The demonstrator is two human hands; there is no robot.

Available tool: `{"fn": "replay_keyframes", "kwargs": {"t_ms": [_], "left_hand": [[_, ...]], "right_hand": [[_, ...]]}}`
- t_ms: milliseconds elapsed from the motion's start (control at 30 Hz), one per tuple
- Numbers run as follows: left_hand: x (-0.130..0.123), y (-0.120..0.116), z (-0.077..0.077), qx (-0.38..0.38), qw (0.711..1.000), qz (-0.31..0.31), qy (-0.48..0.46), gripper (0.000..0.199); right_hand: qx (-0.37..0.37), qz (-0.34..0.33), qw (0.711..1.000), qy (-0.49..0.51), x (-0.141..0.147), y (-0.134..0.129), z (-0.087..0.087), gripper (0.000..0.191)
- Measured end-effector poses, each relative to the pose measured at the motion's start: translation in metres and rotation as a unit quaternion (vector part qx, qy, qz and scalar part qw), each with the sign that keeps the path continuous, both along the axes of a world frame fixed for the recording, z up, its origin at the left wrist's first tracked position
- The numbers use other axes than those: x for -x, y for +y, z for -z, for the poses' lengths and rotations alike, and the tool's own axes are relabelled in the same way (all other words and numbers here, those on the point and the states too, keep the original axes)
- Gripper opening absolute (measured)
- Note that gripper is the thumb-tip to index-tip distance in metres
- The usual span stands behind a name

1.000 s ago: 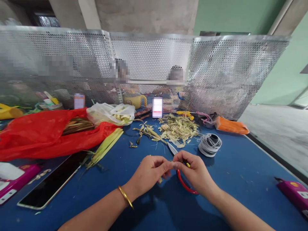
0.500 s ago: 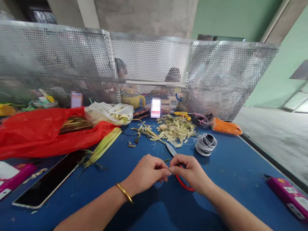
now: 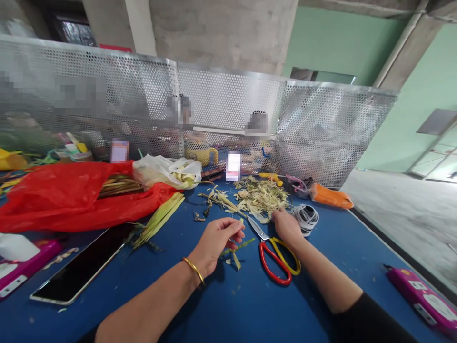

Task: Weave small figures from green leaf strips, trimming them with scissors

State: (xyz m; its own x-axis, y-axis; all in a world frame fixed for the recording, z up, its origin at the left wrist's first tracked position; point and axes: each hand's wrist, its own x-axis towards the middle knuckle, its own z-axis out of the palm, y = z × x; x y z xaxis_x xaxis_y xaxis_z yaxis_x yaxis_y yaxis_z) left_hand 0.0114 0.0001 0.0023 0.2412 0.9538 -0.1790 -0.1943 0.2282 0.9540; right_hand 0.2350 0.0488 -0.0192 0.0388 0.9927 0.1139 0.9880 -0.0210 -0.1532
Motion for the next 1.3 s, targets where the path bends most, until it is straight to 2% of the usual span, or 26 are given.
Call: {"fn": "replay_keyframes", "kwargs": {"t_ms": [100,233,367,533,633,800,933,1033,1133,1200,1233,1267,1300], "left_hand": [[0.002,0.002,0.0,0.002,1.0,-0.012,-0.013,0.023],[0.003,0.006,-0.001,0.0,0.999,-0.03,-0.021,0.02],[-0.002,0.01,-0.007,0.025,0.999,-0.008,-0.021,0.014],[-0.019,0.018,-0.02,0.077,0.995,0.056,-0.004,0.012],[-0.032,0.028,-0.024,0.128,0.986,0.104,-0.01,0.013],[-0.048,0.043,-0.02,0.215,0.957,0.193,-0.006,0.017],[-0.05,0.044,-0.015,0.255,0.936,0.24,-0.012,0.019],[-0.045,0.042,-0.011,0.27,0.93,0.242,-0.058,0.018],[-0.036,0.042,-0.008,0.274,0.93,0.218,-0.112,0.015],[-0.029,0.042,-0.007,0.269,0.936,0.193,-0.117,0.017],[-0.026,0.042,-0.007,0.265,0.94,0.182,-0.115,0.017],[-0.023,0.042,-0.007,0.261,0.943,0.174,-0.113,0.017],[-0.02,0.042,-0.007,0.257,0.945,0.168,-0.111,0.016]], "right_hand": [[-0.012,0.008,1.0,-0.007,-0.001,0.0,-0.006,0.022],[-0.047,0.01,0.999,0.009,-0.011,-0.005,-0.025,0.019],[-0.088,-0.041,0.995,0.019,-0.013,-0.019,-0.037,0.017],[-0.129,-0.166,0.978,0.003,0.0,-0.046,-0.029,0.016],[-0.163,-0.215,0.963,-0.013,0.008,-0.062,-0.021,0.019],[-0.268,-0.333,0.902,-0.061,0.017,-0.083,-0.018,0.021],[-0.272,-0.398,0.872,-0.083,0.021,-0.093,-0.022,0.022],[-0.247,-0.418,0.872,-0.068,0.023,-0.099,-0.022,0.025],[-0.197,-0.439,0.875,-0.057,0.022,-0.104,-0.021,0.026],[-0.188,-0.41,0.891,-0.043,0.017,-0.101,-0.024,0.025],[-0.204,-0.353,0.912,-0.032,0.013,-0.097,-0.027,0.024],[-0.224,-0.275,0.935,-0.022,0.009,-0.091,-0.031,0.023],[-0.251,-0.15,0.956,-0.015,0.005,-0.084,-0.036,0.025]]}}
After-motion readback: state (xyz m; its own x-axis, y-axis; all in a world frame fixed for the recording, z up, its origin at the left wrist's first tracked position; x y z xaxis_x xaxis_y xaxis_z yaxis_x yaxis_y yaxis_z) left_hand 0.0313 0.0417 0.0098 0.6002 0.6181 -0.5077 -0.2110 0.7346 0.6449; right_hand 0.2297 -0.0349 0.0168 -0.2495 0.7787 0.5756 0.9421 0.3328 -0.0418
